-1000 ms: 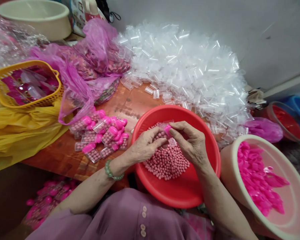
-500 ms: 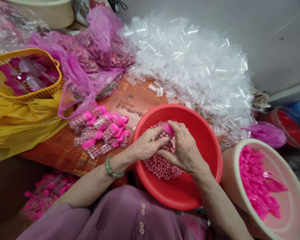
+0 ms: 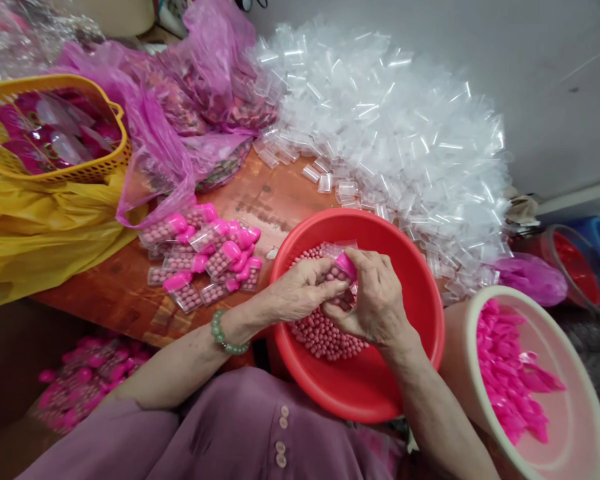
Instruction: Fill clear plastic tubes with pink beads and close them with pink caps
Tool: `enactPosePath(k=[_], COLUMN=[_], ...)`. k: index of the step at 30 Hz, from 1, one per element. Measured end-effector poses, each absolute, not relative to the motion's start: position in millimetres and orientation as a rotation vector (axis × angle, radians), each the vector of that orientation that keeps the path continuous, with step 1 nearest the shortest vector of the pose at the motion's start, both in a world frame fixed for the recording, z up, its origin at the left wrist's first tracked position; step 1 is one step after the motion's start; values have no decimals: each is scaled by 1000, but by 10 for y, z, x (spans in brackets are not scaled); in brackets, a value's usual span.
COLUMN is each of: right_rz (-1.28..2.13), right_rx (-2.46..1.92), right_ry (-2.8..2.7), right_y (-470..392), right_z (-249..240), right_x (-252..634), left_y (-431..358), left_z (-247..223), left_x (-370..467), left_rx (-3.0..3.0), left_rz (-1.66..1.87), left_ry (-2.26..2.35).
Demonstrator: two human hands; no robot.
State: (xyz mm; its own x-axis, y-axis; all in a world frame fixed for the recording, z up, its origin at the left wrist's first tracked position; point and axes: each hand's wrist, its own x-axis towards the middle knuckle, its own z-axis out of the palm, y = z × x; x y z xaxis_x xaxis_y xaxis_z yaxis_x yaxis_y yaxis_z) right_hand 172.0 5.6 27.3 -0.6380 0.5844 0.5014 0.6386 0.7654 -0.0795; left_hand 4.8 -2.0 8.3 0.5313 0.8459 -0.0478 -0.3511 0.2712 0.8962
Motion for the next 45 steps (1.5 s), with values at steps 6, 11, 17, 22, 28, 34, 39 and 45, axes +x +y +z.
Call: enactPosePath(k=[6, 11, 17, 22, 28, 34, 39, 45], right_rz=[623, 860, 1100, 1047, 966, 594, 229, -129], right_rx=[-1063, -1183, -1228, -1229, -1221, -1069, -1028, -989], right_ry=[-2157, -1770, -1571, -1673, -1842, -2203, -2441, -2459], right_y=[31, 50, 69, 77, 107, 96, 35, 8], right_z=[355, 329, 332, 372, 401, 399, 299, 193], right_x=[1747, 1744, 1762, 1795, 1889, 1850, 1766, 1717], left_y=[-11, -4, -5, -8, -14, -15, 24, 31], left_z=[70, 78, 83, 106, 113, 55, 76, 70], left_x=[67, 63, 40, 47, 38, 44, 48, 59], left_rx=[1073, 1201, 1280, 1173, 1240, 1262, 1108, 986], left_rz=[919, 854, 802, 765, 738, 762, 808, 839], left_ry=[602, 670, 693, 686, 722, 744, 726, 644])
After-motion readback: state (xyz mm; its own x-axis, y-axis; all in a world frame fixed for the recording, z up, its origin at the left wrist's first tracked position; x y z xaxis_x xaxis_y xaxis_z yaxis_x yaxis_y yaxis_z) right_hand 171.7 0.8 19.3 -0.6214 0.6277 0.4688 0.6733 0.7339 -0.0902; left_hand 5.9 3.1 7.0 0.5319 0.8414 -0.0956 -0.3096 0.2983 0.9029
